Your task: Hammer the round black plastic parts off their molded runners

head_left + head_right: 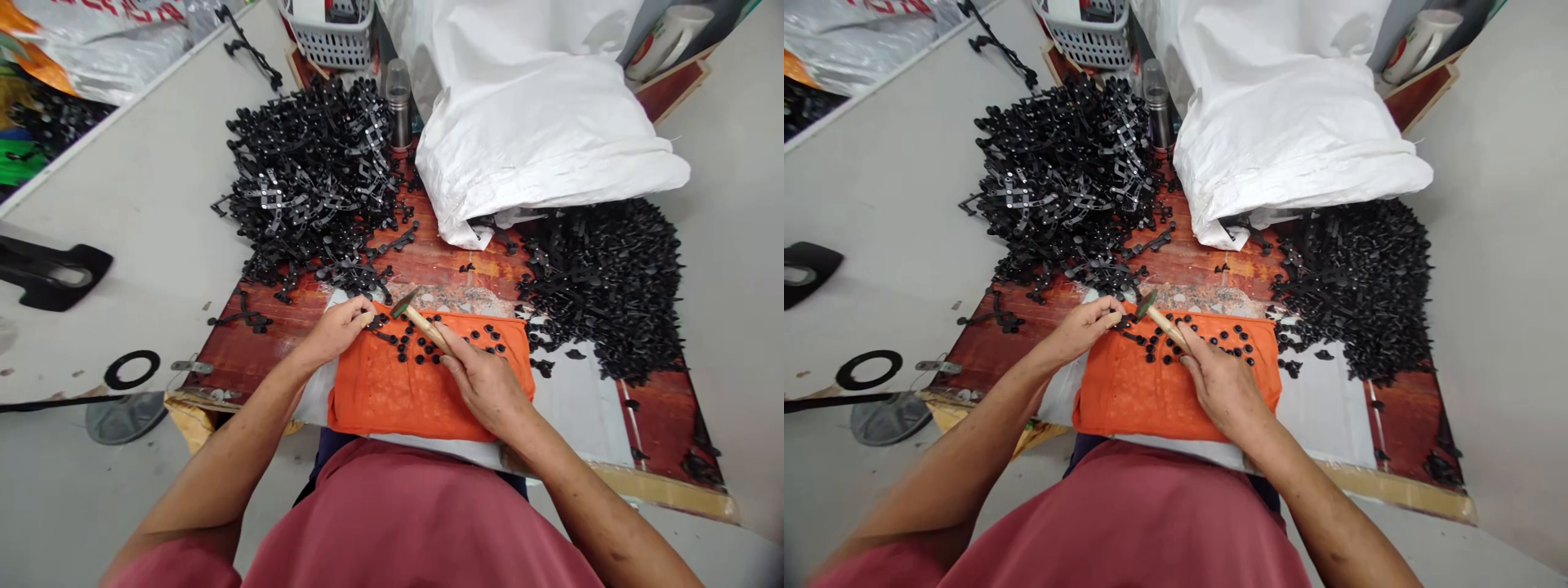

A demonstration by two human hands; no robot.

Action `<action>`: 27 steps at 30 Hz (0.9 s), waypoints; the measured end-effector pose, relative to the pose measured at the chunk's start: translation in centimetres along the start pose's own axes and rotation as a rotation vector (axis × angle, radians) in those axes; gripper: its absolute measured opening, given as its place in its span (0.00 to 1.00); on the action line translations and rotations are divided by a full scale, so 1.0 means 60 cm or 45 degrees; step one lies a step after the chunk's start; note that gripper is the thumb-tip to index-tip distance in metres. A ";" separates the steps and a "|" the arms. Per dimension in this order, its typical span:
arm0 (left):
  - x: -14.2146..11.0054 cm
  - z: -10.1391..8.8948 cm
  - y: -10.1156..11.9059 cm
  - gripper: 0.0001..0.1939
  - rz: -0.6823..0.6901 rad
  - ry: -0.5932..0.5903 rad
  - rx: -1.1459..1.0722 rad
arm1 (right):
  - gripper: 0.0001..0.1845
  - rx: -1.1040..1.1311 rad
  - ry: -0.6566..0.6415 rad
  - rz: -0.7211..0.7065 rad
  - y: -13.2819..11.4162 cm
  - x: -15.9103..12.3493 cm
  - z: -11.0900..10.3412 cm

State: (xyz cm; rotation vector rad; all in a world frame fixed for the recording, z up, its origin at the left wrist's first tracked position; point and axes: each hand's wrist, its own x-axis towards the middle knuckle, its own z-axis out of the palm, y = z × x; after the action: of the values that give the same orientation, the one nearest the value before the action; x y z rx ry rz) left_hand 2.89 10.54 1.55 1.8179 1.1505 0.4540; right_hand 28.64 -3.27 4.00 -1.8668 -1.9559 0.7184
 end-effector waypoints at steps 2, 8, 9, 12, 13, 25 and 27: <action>0.002 -0.005 0.001 0.12 0.012 -0.010 -0.015 | 0.31 -0.095 0.012 -0.045 -0.006 0.003 -0.008; 0.007 -0.003 -0.009 0.11 0.016 -0.021 -0.090 | 0.32 -0.158 0.125 -0.171 -0.023 0.010 -0.026; 0.007 -0.002 -0.011 0.11 0.008 -0.021 -0.110 | 0.32 -0.161 0.113 -0.183 -0.025 0.012 -0.025; 0.006 -0.001 -0.015 0.11 -0.015 -0.025 -0.189 | 0.31 -0.184 0.059 -0.182 -0.026 0.020 -0.021; 0.006 -0.001 -0.015 0.11 -0.016 -0.029 -0.219 | 0.31 -0.191 0.047 -0.167 -0.026 0.022 -0.019; 0.004 0.004 -0.004 0.10 -0.014 0.007 -0.130 | 0.33 -0.385 -0.030 -0.107 -0.017 0.024 -0.019; 0.005 0.004 -0.004 0.11 -0.040 -0.003 -0.185 | 0.33 -0.437 -0.035 -0.104 -0.019 0.026 -0.019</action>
State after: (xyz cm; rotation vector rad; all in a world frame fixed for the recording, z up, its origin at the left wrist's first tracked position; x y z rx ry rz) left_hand 3.10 10.72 1.16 1.6721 1.1140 0.5038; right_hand 28.22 -1.59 5.41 -1.9553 -2.2753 0.4053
